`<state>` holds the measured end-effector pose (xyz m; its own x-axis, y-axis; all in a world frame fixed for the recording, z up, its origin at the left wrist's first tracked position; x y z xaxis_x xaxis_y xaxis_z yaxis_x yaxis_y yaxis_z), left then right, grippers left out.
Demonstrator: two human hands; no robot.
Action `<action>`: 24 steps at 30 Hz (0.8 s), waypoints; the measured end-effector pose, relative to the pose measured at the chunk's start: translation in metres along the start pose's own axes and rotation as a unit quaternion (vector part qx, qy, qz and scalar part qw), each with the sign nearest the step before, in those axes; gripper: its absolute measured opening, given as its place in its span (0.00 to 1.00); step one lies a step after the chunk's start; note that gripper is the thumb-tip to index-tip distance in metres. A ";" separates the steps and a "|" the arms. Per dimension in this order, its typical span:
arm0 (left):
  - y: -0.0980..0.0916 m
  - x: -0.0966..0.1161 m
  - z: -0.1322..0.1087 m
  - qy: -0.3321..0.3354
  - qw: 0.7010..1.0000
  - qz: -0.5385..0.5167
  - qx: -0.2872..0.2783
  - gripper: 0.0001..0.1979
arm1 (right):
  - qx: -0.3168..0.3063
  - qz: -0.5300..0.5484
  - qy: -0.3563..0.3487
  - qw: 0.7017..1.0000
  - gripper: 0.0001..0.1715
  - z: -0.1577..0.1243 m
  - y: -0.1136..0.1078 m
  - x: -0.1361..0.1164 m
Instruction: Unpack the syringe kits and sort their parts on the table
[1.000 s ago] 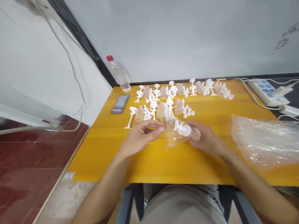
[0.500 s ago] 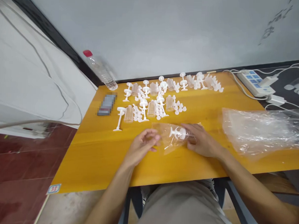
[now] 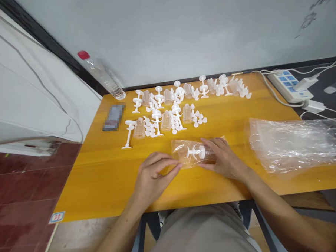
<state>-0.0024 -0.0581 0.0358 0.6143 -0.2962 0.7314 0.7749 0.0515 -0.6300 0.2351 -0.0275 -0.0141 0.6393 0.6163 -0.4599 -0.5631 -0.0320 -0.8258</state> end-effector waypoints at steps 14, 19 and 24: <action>0.063 -0.044 0.014 -0.183 0.953 -0.179 -0.163 0.18 | 0.012 0.004 -0.026 1.000 0.49 0.002 0.006 -0.009; 0.051 -0.046 0.012 -0.200 0.943 -0.229 -0.134 0.15 | 0.003 -0.050 0.017 0.999 0.58 0.000 0.012 0.000; -0.009 -0.064 -0.001 -0.242 0.948 -0.208 0.010 0.18 | 0.023 -0.041 0.041 0.998 0.58 -0.005 0.011 0.010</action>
<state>-0.0485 -0.0411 -0.0056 0.2481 0.1774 0.9524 0.9645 0.0463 -0.2599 0.2378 -0.0255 -0.0291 0.7243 0.5485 -0.4178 -0.5291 0.0536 -0.8469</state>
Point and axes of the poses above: each hand's wrist, its own z-axis towards the middle knuckle, its own y-axis out of the palm, x = y × z, the point moved 7 cm from there along z, towards the middle knuckle, and after that the axes turned 1 degree about -y, right-handed, at the moved point
